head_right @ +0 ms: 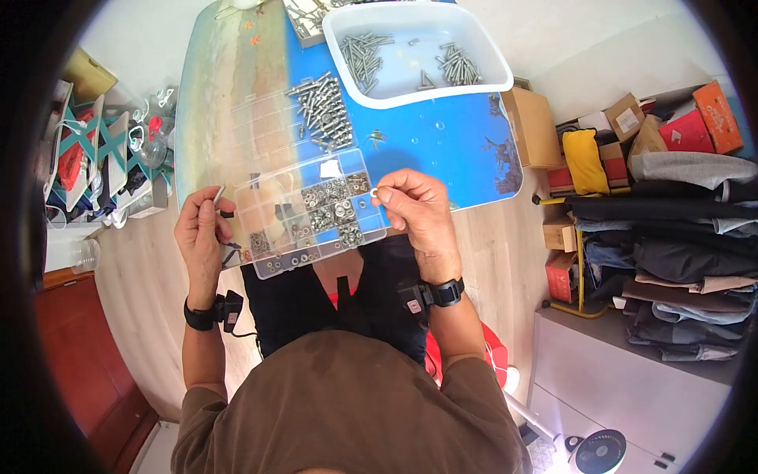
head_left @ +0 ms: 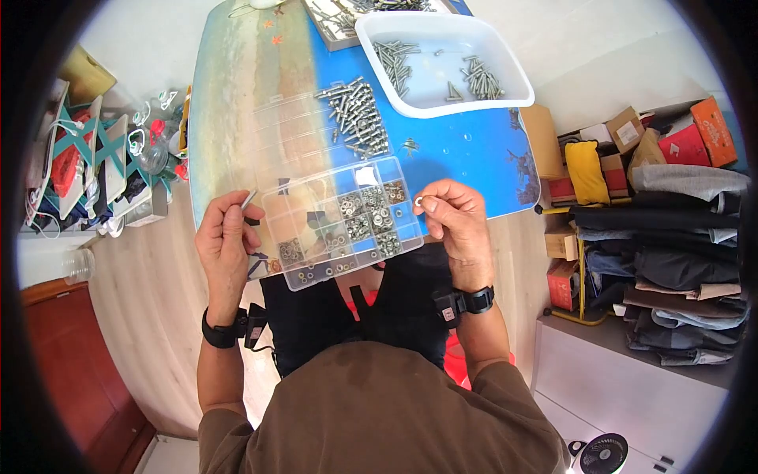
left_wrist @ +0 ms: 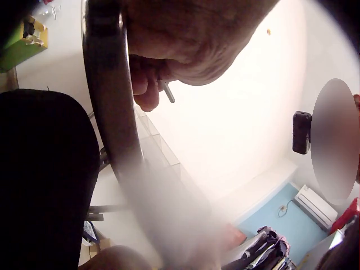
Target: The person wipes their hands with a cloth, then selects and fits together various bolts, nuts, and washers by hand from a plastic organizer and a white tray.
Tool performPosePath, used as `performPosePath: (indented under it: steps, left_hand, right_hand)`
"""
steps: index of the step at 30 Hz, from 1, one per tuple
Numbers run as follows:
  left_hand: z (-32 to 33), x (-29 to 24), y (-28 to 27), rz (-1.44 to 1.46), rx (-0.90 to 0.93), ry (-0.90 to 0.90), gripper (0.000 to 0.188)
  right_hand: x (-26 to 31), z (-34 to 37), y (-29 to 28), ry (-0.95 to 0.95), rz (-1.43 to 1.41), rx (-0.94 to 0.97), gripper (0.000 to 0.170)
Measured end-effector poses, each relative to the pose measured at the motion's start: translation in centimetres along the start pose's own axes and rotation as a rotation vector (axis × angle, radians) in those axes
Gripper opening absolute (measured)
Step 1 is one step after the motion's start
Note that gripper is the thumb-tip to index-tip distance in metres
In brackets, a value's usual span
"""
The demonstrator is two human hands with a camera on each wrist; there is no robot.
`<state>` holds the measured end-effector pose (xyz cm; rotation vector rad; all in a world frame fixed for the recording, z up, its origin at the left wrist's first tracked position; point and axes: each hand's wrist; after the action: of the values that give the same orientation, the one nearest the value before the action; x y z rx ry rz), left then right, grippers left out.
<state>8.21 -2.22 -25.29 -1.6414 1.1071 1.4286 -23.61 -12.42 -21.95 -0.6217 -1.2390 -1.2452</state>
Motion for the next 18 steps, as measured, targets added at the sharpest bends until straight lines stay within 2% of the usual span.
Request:
performPosePath:
  steps: [10, 18]
  left_hand:
    - [-0.1, -0.4, 0.0, 0.009, -0.017, -0.04, 0.022]
    - [0.0, -0.4, -0.1, -0.032, -0.006, -0.054, 0.024]
  right_hand:
    - [0.1, -0.1, 0.5, -0.013, -0.027, -0.019, 0.004]
    - [1.4, -1.5, -0.1, -0.064, 0.113, -0.052, 0.011]
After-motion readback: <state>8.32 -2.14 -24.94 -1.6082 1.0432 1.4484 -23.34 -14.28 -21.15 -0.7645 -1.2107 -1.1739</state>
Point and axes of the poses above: each hand's wrist, its own z-axis away from the middle knuckle, its own y-axis out of the palm, x = y × z, and after that the axes turned 7 degrees about y, right-handed
